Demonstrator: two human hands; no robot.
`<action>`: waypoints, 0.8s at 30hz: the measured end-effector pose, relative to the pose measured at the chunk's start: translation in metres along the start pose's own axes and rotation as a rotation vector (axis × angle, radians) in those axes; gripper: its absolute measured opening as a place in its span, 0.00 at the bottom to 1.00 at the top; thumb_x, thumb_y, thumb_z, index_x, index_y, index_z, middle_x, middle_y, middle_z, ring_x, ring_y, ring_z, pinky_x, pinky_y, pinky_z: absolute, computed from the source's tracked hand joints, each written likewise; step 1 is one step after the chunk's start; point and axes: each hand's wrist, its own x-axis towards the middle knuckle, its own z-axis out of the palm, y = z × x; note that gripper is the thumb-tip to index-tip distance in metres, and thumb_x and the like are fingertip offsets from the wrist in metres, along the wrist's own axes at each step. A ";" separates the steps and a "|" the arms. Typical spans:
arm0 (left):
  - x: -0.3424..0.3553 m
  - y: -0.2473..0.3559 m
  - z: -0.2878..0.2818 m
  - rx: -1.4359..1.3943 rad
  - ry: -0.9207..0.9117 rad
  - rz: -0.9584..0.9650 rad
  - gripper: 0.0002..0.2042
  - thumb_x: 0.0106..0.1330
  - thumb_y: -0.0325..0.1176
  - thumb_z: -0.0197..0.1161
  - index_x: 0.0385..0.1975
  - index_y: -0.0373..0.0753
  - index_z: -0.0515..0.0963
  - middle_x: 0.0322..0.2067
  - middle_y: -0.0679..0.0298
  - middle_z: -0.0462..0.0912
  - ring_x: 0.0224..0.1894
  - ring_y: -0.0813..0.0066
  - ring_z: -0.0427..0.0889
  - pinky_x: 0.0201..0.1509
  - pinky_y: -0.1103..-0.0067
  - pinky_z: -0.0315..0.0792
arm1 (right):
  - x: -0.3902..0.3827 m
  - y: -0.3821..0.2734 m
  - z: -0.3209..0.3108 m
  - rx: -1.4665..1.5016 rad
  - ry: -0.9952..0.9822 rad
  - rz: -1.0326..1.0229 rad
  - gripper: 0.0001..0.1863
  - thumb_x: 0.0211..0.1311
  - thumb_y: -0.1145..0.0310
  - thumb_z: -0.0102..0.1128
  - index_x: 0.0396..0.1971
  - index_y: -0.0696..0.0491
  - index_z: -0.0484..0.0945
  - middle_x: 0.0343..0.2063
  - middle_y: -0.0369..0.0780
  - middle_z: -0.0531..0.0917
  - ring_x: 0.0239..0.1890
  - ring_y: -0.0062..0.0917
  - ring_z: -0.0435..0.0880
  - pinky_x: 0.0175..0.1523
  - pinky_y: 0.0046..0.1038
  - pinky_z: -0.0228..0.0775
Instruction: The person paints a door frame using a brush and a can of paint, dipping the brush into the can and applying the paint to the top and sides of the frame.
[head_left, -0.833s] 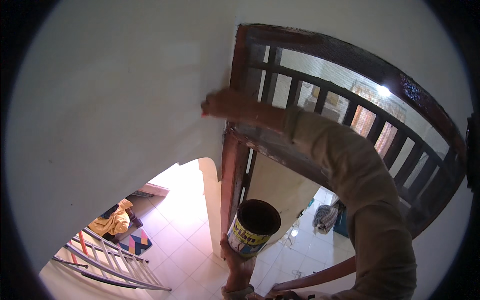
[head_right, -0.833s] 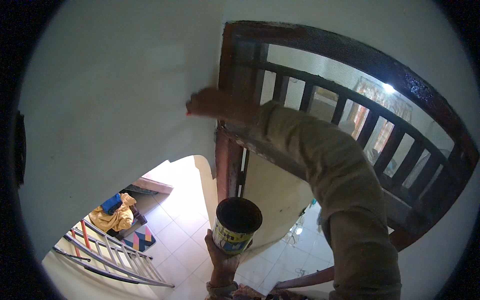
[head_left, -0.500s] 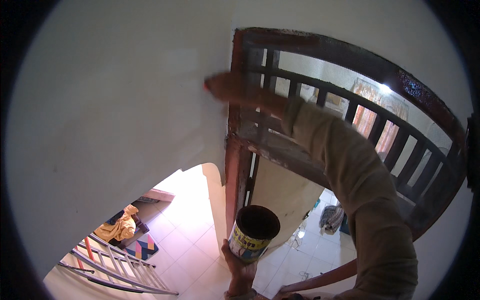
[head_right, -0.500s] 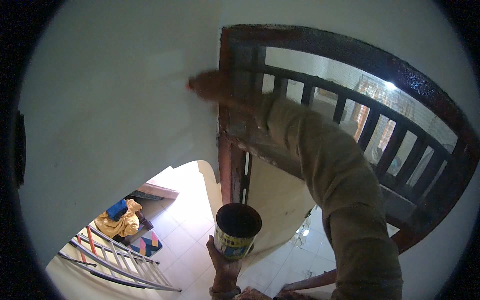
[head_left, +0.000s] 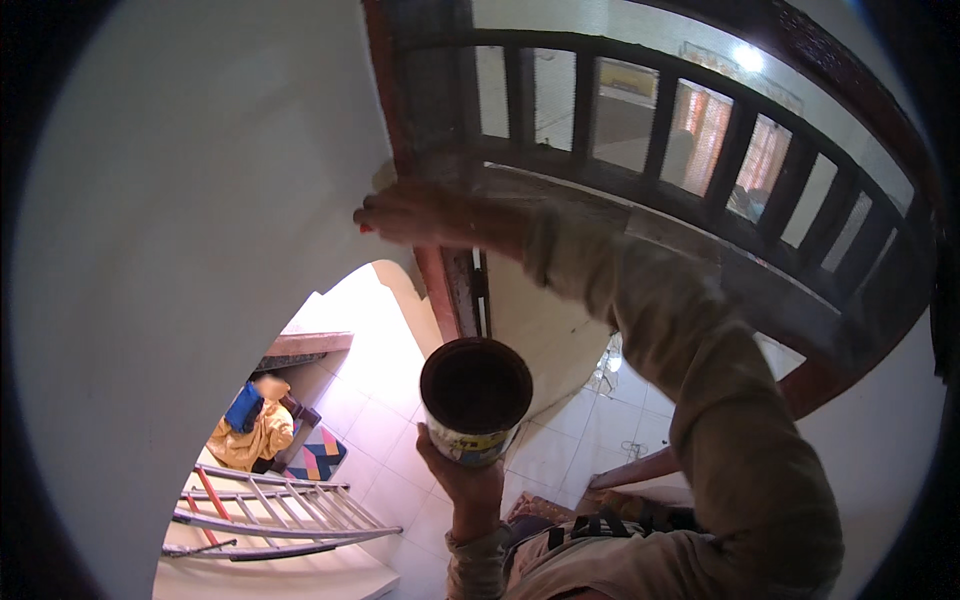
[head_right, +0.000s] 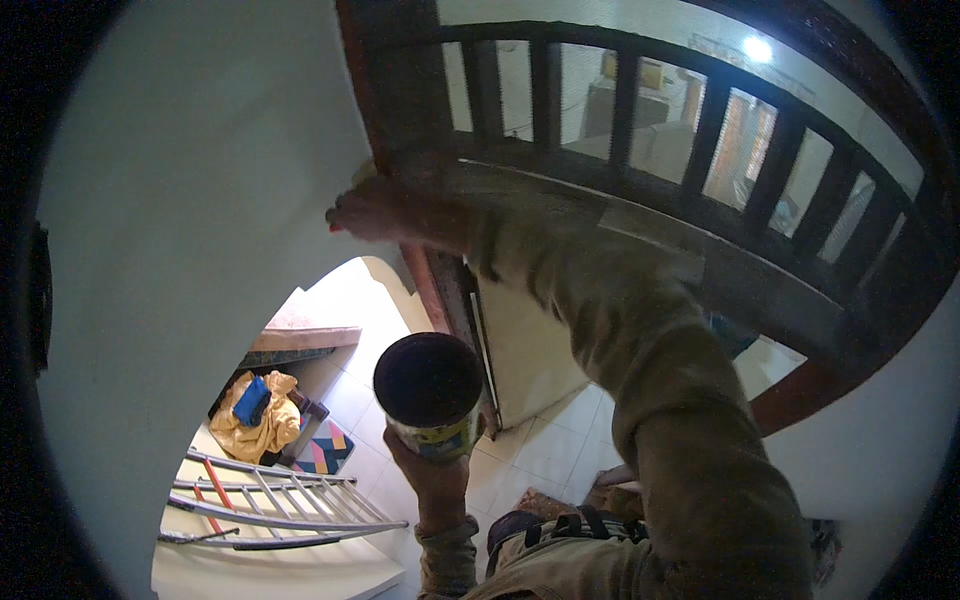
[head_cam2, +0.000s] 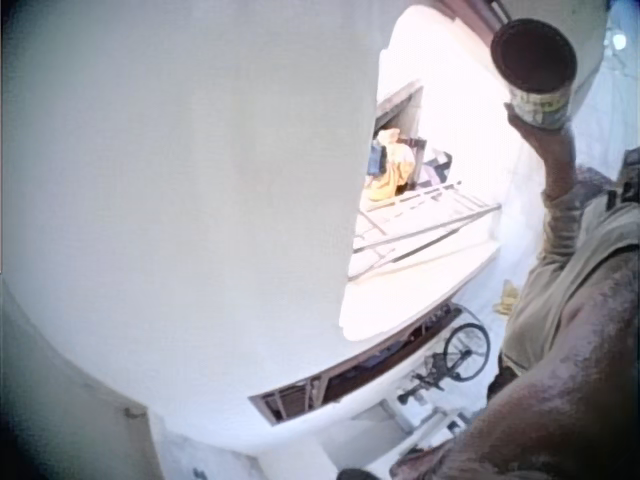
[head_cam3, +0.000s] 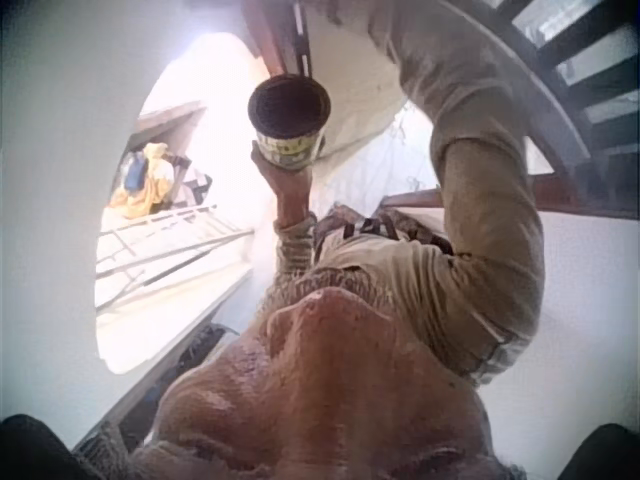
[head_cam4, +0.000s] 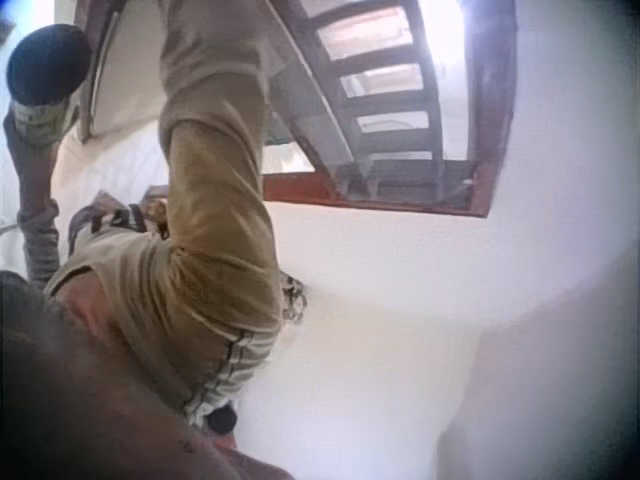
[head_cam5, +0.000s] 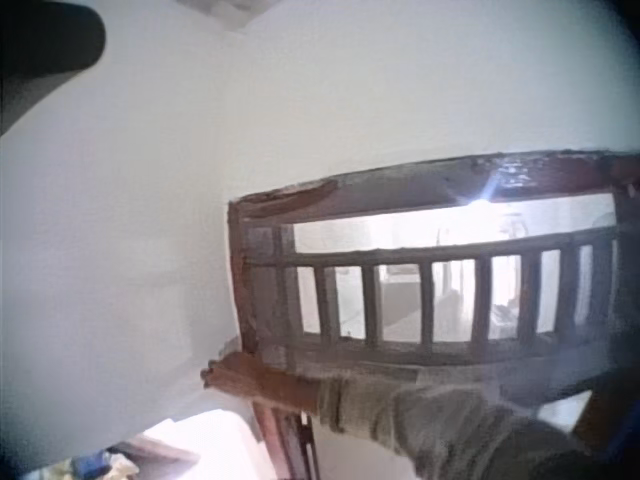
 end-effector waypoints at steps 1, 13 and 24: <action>-0.002 0.005 -0.006 -0.027 0.067 -0.065 0.50 0.56 0.12 0.68 0.74 0.44 0.42 0.66 0.54 0.58 0.67 0.62 0.66 0.67 0.61 0.71 | -0.004 -0.024 -0.006 0.080 -0.039 0.146 0.06 0.62 0.68 0.64 0.37 0.49 0.78 0.31 0.38 0.82 0.33 0.31 0.87 0.38 0.36 0.80; -0.005 0.019 -0.004 0.027 0.067 -0.043 0.53 0.40 0.15 0.82 0.67 0.43 0.55 0.62 0.50 0.68 0.62 0.58 0.76 0.54 0.61 0.85 | -0.201 -0.183 -0.097 0.908 0.689 1.383 0.09 0.66 0.75 0.67 0.44 0.60 0.81 0.42 0.41 0.86 0.43 0.22 0.86 0.49 0.24 0.80; 0.011 -0.012 0.014 -1.138 -0.059 -0.677 0.24 0.75 0.45 0.53 0.69 0.54 0.60 0.65 0.58 0.69 0.64 0.54 0.75 0.62 0.52 0.77 | -0.190 -0.155 -0.254 0.955 0.653 1.113 0.08 0.69 0.75 0.60 0.44 0.61 0.77 0.36 0.45 0.86 0.29 0.21 0.86 0.29 0.24 0.82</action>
